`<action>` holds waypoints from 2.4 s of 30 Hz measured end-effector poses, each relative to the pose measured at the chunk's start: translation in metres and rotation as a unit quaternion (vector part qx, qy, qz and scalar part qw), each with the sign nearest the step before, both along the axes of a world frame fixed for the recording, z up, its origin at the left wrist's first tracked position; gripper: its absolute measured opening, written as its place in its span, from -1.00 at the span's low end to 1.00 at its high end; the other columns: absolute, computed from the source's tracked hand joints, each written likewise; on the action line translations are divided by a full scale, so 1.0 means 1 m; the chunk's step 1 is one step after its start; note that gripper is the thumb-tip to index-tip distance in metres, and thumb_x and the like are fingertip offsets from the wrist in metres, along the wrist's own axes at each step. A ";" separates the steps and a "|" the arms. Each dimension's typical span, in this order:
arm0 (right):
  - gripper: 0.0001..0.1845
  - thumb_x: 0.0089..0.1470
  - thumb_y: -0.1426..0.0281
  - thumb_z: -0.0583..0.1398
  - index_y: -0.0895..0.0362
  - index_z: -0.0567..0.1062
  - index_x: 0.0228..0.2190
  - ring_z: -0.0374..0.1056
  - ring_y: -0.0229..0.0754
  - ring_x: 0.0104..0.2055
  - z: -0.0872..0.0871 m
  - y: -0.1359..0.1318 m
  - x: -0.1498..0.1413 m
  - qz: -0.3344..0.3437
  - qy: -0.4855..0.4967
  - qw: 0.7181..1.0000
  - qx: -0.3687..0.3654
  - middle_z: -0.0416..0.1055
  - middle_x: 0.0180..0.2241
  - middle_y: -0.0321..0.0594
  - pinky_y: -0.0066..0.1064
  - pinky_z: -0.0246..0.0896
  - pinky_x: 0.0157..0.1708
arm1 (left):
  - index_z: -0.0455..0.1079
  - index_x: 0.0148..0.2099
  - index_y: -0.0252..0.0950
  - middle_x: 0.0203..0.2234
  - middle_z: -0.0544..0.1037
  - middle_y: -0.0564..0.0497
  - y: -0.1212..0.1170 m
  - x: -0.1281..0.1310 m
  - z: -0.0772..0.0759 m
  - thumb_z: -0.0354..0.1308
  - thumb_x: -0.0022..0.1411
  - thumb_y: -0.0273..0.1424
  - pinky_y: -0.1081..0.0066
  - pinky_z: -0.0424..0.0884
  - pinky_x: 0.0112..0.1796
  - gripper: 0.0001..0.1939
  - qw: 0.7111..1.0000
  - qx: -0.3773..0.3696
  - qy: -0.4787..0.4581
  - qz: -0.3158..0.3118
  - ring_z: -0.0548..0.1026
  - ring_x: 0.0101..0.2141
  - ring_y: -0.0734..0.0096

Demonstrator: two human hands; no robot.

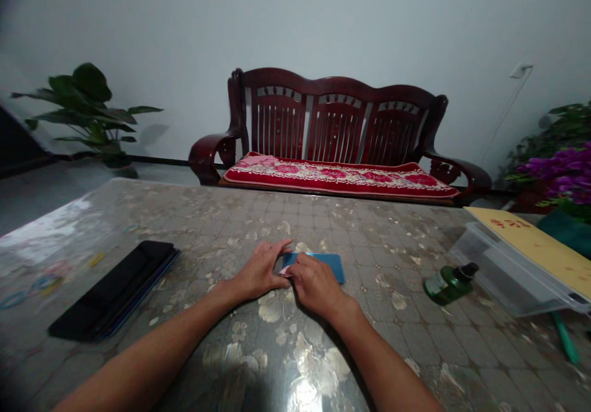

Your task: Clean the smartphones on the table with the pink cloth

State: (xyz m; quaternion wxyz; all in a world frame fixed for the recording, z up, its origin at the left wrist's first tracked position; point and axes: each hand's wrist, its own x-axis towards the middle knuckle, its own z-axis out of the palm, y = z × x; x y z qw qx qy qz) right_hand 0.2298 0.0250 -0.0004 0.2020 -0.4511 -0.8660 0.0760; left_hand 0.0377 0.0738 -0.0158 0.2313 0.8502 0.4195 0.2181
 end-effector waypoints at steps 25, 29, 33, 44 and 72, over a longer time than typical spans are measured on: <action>-0.67 0.24 0.55 0.08 0.09 0.60 -0.15 0.39 -0.15 -0.23 -0.009 0.008 0.033 -0.208 -0.052 0.976 0.038 0.44 -0.28 -0.13 -0.42 0.27 -0.24 | 0.23 0.28 -0.18 0.05 0.52 -0.17 0.000 -0.002 0.003 0.42 0.04 -0.26 -0.24 -0.06 0.23 -0.21 0.995 0.028 0.050 0.087 0.40 0.09 -0.09; -0.67 0.25 0.56 0.06 0.10 0.57 -0.11 0.38 -0.18 -0.23 -0.012 0.002 0.017 -0.146 -0.033 0.988 0.047 0.43 -0.27 -0.15 -0.44 0.27 -0.22 | 0.23 0.28 -0.17 0.06 0.52 -0.15 -0.001 -0.002 0.003 0.40 0.07 -0.26 -0.24 -0.07 0.24 -0.25 0.994 0.035 0.062 0.084 0.41 0.09 -0.06; -0.65 0.26 0.56 0.06 0.07 0.56 -0.09 0.37 -0.20 -0.23 -0.013 0.001 0.012 -0.100 -0.024 0.994 0.045 0.43 -0.26 -0.17 -0.45 0.27 -0.20 | 0.25 0.27 -0.20 0.05 0.52 -0.17 -0.002 -0.003 0.006 0.40 0.08 -0.26 -0.23 -0.06 0.24 -0.26 0.993 0.037 0.079 0.083 0.40 0.09 -0.07; -0.65 0.22 0.58 0.06 0.09 0.57 -0.11 0.37 -0.19 -0.24 -0.015 0.005 0.025 -0.139 -0.027 0.988 0.062 0.43 -0.27 -0.16 -0.44 0.28 -0.23 | 0.33 0.22 -0.21 0.02 0.55 -0.14 -0.001 -0.005 0.005 0.39 0.09 -0.26 -0.16 0.05 0.20 -0.35 0.994 0.047 0.065 0.067 0.41 0.05 -0.05; -0.65 0.32 0.49 0.02 0.07 0.55 -0.06 0.39 -0.14 -0.13 0.004 0.011 0.011 -0.129 0.099 0.973 0.166 0.49 -0.22 -0.11 -0.37 0.31 -0.09 | 0.51 -0.13 -0.22 -0.36 0.61 -0.02 0.014 -0.016 0.006 -0.06 0.47 -0.32 0.14 0.19 0.24 -0.70 0.969 0.221 0.105 0.006 0.55 -0.27 0.31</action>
